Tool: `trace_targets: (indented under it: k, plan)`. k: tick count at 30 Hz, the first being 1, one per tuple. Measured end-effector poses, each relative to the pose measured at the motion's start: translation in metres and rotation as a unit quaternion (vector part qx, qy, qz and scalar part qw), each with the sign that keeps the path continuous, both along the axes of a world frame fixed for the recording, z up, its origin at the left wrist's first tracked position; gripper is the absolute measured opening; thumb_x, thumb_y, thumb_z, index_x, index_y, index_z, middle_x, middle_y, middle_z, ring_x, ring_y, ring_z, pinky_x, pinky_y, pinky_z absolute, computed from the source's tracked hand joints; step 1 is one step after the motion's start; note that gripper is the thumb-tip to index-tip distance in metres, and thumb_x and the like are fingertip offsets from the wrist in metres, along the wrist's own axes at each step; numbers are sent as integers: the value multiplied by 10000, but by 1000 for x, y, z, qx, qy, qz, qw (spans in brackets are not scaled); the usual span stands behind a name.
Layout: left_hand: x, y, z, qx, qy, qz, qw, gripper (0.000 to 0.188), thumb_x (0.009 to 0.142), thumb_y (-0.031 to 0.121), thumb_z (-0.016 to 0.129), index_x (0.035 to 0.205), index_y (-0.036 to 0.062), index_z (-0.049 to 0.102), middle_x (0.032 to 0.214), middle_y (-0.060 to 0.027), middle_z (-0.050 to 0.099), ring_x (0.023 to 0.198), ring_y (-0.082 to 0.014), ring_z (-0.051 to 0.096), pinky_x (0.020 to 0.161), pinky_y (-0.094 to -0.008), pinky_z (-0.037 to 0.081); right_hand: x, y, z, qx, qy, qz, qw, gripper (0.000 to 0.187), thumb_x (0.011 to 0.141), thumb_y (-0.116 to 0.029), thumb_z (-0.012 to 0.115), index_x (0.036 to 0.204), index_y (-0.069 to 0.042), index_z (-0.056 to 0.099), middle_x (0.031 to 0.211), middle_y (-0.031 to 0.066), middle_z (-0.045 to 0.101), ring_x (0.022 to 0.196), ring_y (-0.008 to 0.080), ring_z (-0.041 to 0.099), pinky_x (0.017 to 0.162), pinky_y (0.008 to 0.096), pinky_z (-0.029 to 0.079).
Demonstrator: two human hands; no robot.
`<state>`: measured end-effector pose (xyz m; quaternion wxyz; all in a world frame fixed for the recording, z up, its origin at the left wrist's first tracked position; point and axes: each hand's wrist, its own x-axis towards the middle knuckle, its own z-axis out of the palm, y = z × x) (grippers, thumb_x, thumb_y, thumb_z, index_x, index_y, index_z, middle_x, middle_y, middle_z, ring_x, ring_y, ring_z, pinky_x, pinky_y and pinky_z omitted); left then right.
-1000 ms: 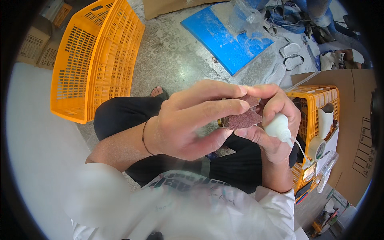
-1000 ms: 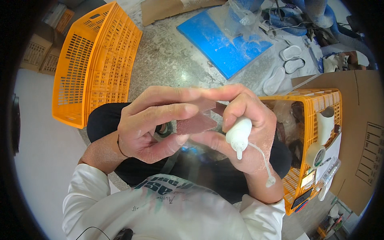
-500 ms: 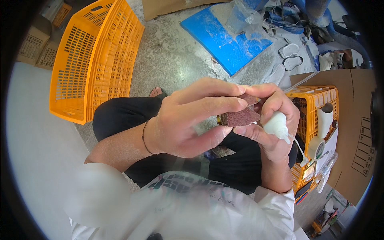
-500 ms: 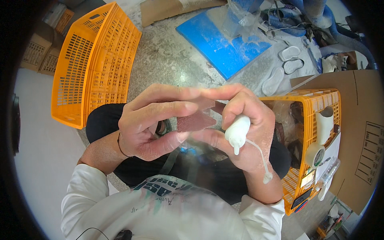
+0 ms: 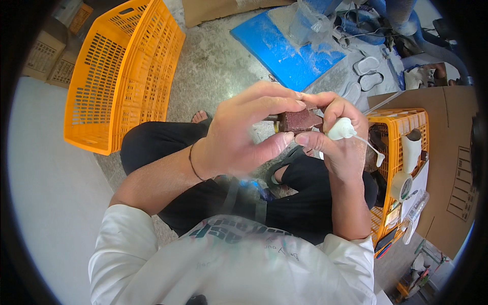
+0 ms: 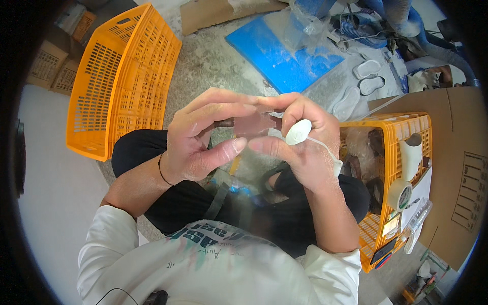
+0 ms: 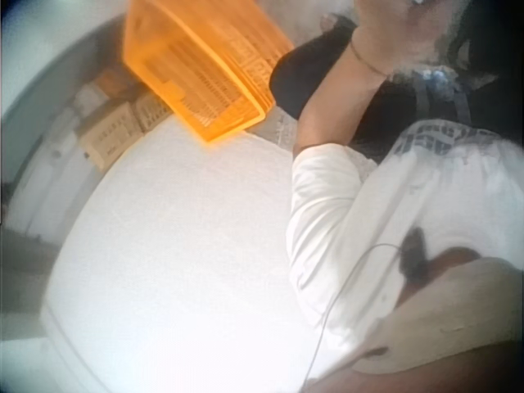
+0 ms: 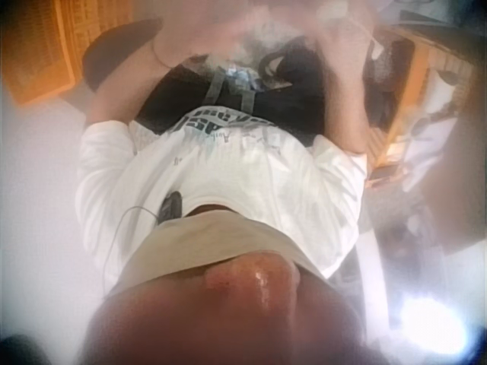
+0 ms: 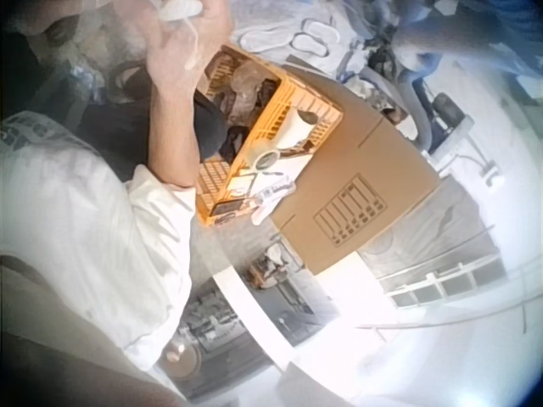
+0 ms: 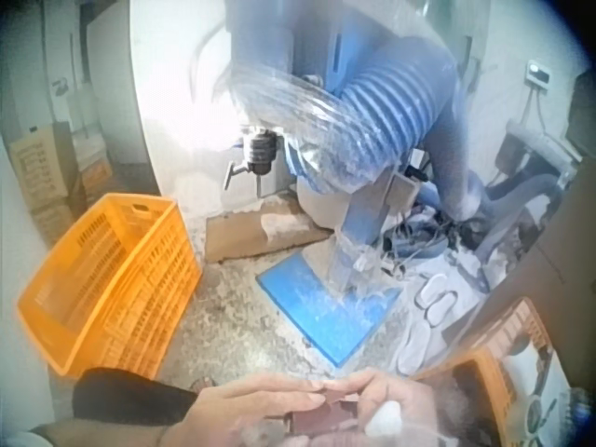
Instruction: The person sits on the floor and applies glue from a white bottle to a small brown object held in the left hand. The person rotates the object to cover multiple edges and surfaces with glue.
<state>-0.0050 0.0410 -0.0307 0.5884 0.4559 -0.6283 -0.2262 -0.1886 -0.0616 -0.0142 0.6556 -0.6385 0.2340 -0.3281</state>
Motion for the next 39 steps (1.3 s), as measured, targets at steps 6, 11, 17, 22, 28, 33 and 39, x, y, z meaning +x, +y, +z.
trace_targets:
  k: [6, 11, 17, 22, 28, 33, 39]
  plan:
    - [-1, 0, 1, -25, 32, -15, 999, 404, 797, 19, 719, 1194, -17, 657, 1206, -171, 655, 1030, -263, 702, 877, -349, 590, -2, 6, 9, -75, 17, -10, 997, 452, 661, 20, 904, 732, -75, 468, 1198, 180, 698, 1076, 198, 657, 918, 332, 527]
    - [2, 4, 9, -38, 9, -11, 999, 404, 800, 28, 721, 1197, -14, 662, 1216, -173, 657, 1049, -268, 695, 888, -354, 585, -3, 11, 14, -55, -19, -4, 998, 467, 651, 23, 917, 743, -72, 469, 1271, 213, 659, 1153, 240, 642, 960, 369, 530]
    - [4, 5, 15, -57, -29, 1, 998, 417, 785, 10, 719, 1198, -19, 667, 1236, -180, 660, 1083, -289, 679, 900, -370, 565, -2, 15, 17, -51, -37, 17, 998, 437, 701, 68, 879, 746, -65, 465, 1346, 260, 603, 1234, 269, 611, 1021, 417, 527]
    - [5, 6, 18, -70, -71, 10, 995, 444, 741, -36, 721, 1182, -23, 670, 1242, -181, 653, 1083, -299, 677, 901, -369, 567, -1, 16, 19, -36, -40, 20, 998, 405, 753, 84, 838, 742, -64, 461, 1347, 259, 603, 1236, 259, 608, 1027, 420, 526]
    - [2, 7, 20, -76, -62, 5, 995, 462, 714, -67, 715, 1173, -38, 670, 1245, -186, 636, 1085, -309, 679, 906, -366, 576, -5, 17, 23, -80, -11, 19, 997, 387, 779, 77, 819, 744, -73, 464, 1340, 258, 605, 1217, 250, 613, 1027, 413, 523]
    - [2, 8, 23, -73, -77, 5, 994, 466, 703, -71, 702, 1167, -46, 673, 1240, -198, 632, 1092, -320, 678, 902, -374, 583, -6, 18, 23, -86, -20, 19, 996, 373, 782, 65, 812, 759, -77, 468, 1345, 264, 596, 1200, 244, 617, 1018, 409, 529]
    - [2, 8, 26, -78, -94, 7, 993, 463, 706, -63, 696, 1169, -49, 671, 1226, -208, 637, 1081, -330, 682, 892, -372, 587, -4, 22, 24, -63, -16, 0, 998, 393, 744, -29, 867, 753, -101, 480, 1333, 262, 607, 1199, 281, 621, 1024, 404, 493]
